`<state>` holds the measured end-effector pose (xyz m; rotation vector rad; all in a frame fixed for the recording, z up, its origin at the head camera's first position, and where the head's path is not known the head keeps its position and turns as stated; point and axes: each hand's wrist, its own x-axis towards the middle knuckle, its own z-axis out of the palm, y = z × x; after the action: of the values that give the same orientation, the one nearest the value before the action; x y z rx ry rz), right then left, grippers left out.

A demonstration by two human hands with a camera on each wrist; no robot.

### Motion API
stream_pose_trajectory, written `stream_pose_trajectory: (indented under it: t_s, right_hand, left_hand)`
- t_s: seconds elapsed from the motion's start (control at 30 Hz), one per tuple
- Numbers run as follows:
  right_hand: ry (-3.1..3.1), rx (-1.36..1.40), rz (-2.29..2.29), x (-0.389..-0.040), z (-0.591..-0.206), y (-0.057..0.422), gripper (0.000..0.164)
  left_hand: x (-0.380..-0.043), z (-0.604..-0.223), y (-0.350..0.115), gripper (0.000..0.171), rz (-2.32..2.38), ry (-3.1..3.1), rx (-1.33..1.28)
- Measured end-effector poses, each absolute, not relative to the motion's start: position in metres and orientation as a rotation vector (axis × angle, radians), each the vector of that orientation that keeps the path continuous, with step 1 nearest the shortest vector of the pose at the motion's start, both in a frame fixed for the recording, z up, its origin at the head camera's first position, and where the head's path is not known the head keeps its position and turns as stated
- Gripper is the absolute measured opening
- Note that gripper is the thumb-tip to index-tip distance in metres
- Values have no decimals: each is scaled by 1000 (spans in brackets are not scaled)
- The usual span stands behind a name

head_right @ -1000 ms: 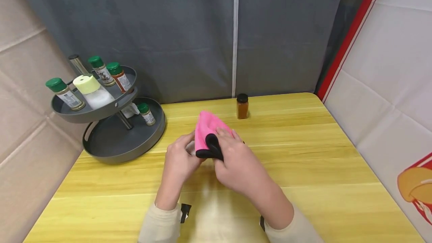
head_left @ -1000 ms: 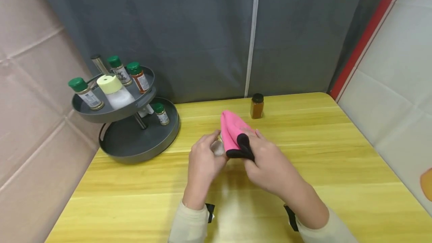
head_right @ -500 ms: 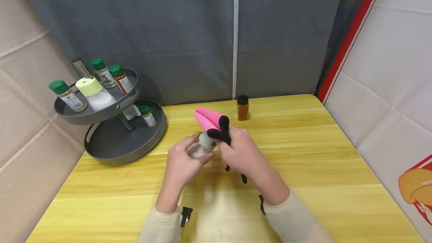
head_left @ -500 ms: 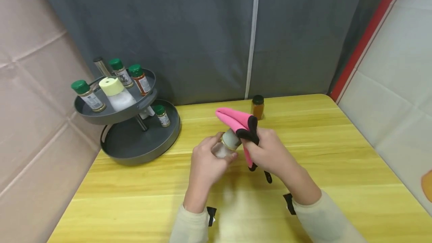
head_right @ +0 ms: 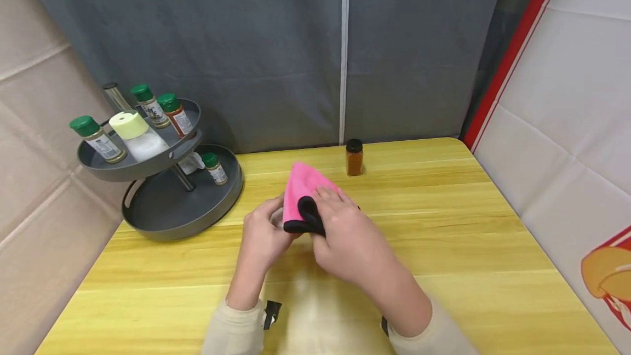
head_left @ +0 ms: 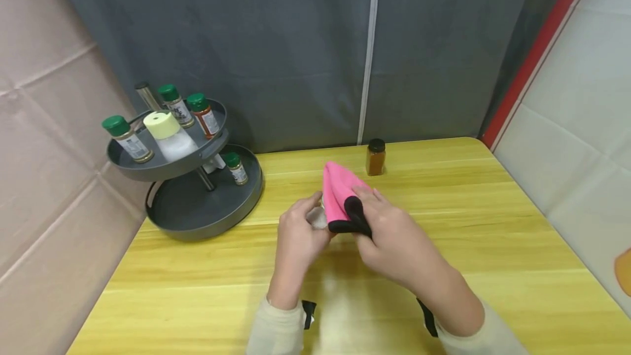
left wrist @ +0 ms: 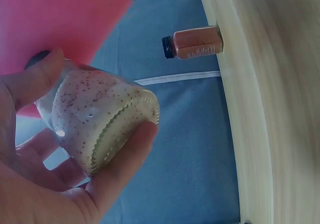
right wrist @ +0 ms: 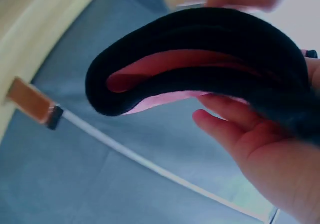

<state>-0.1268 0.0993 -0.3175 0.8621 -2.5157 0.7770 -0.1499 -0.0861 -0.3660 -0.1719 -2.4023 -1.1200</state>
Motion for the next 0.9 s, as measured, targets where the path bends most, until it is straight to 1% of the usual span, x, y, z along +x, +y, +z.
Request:
stream_pose_trajectory:
  t_s: [0.07,0.17,0.33,0.4,0.5,0.73,0.83,0.9]
  right_hand:
    - [-2498,896,757,-127,-313,96,47]
    - [-2493,903,829,-132,-309,92,38]
    - [-2604,781,1098,-149,-312,95,11]
    - [-2665,734,1192,-153,-314,97,6]
    - [-2730,679,1273,-154,-318,101,14]
    - [-2817,613,1225,-142,-320,102,6]
    - [-2788,657,1098,-135,-320,100,3]
    - [-2738,719,999,-130,-319,99,7]
  left_hand:
    - [-149,-366,-86,53,-1072,-2388,-205]
    - [-148,-366,-84,47,-1058,-2387,-220]
    - [-146,-366,-81,57,-1090,-2422,-182]
    - [-146,-366,-81,62,-1092,-2441,-163]
    - [-146,-366,-81,62,-1110,-2461,-130]
    - [-148,-366,-86,66,-1129,-2467,-46]
    - [-148,-366,-87,67,-1130,-2467,-34]
    - [-148,-367,-87,65,-1142,-2463,-37]
